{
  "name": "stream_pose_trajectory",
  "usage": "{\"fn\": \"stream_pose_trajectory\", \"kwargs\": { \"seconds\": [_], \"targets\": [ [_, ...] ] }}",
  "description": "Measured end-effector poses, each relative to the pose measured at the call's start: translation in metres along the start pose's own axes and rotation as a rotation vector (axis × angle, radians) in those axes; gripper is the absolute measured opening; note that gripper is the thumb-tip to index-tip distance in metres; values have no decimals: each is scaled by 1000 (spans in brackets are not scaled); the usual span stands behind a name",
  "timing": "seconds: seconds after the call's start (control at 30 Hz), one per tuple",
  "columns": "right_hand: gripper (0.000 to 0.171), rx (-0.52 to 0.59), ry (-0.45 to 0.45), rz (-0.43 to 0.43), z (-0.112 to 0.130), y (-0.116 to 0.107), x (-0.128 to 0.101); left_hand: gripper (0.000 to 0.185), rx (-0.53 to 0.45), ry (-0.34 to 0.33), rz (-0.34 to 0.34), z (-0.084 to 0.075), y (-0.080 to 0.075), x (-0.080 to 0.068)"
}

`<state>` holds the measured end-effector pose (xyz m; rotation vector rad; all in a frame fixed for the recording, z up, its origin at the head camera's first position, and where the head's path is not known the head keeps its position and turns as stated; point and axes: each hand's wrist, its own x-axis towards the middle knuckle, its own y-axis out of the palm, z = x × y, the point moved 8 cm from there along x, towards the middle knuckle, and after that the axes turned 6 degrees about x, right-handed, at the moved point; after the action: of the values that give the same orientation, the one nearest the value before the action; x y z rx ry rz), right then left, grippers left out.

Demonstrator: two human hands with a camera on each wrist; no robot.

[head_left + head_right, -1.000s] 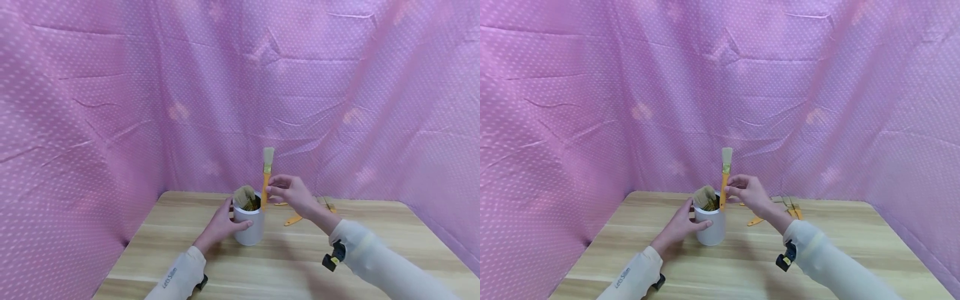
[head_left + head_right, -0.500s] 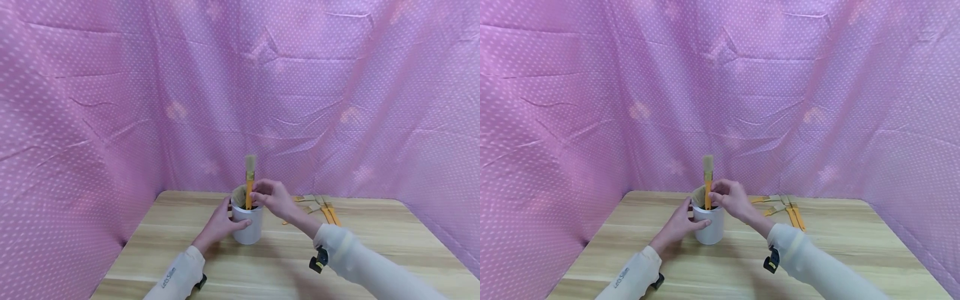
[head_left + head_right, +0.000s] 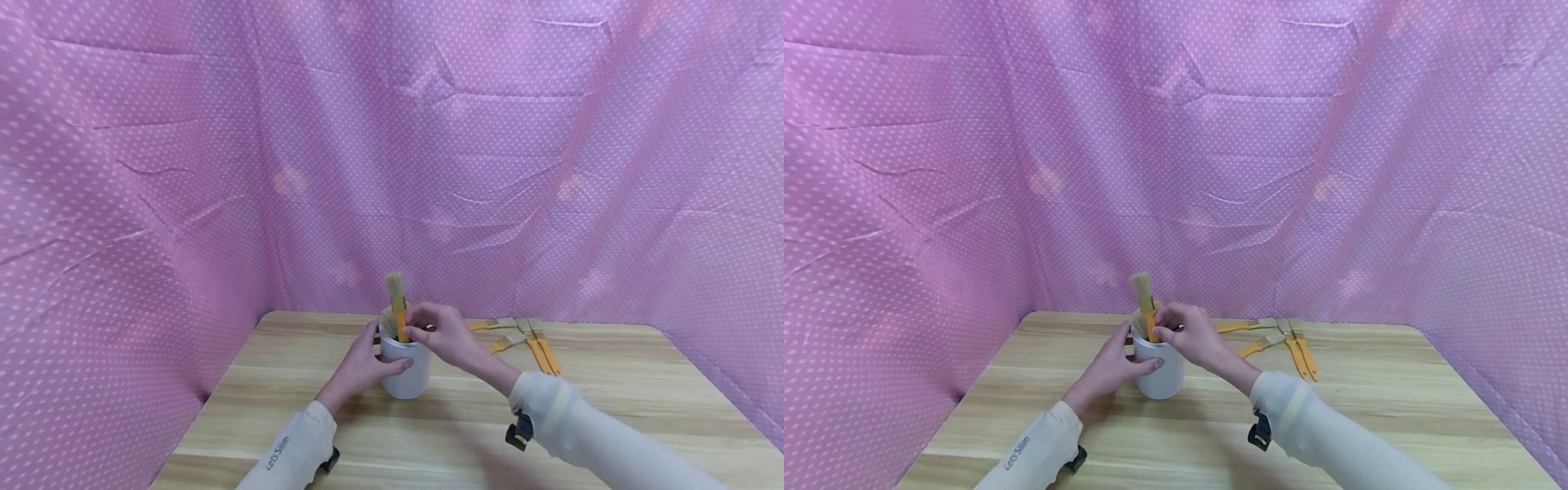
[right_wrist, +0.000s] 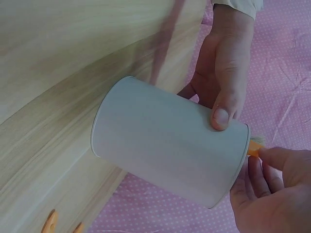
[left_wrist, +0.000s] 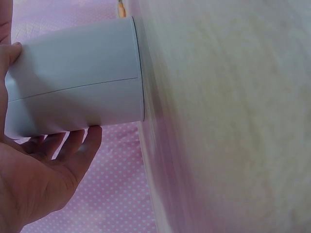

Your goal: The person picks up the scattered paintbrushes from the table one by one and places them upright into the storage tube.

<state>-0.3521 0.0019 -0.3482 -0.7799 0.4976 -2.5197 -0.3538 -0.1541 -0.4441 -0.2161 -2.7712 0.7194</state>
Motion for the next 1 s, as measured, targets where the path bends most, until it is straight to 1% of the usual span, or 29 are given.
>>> {"fn": "stream_pose_trajectory", "kwargs": {
  "seconds": [0.13, 0.27, 0.37, 0.5, 0.67, 0.83, 1.0],
  "targets": [
    [17, 17, 3, 20, -2, -1, -3, 99, 27, -6, -5, 2, 1, 1],
    [23, 47, 8, 19, -4, -6, -8, 100, 20, -7, -15, 1, 2, 3],
    [24, 71, 9, -1, -5, -15, -11, 100, 3, -5, -20, 1, 1, 3],
    [24, 84, 31, -22, -10, -30, -17, 103, 12, -22, -27, 4, 0, 3],
    [25, 65, 108, -39, -24, -57, -29, 105, 24, -38, -30, 5, 1, 5],
    [25, 84, 207, -80, -43, -84, -44, 107, 29, -47, -28, 5, 1, 5],
    [30, 85, 266, -99, -64, -105, -61, 107, 53, -52, -37, 7, 0, 5]
  ]
}}
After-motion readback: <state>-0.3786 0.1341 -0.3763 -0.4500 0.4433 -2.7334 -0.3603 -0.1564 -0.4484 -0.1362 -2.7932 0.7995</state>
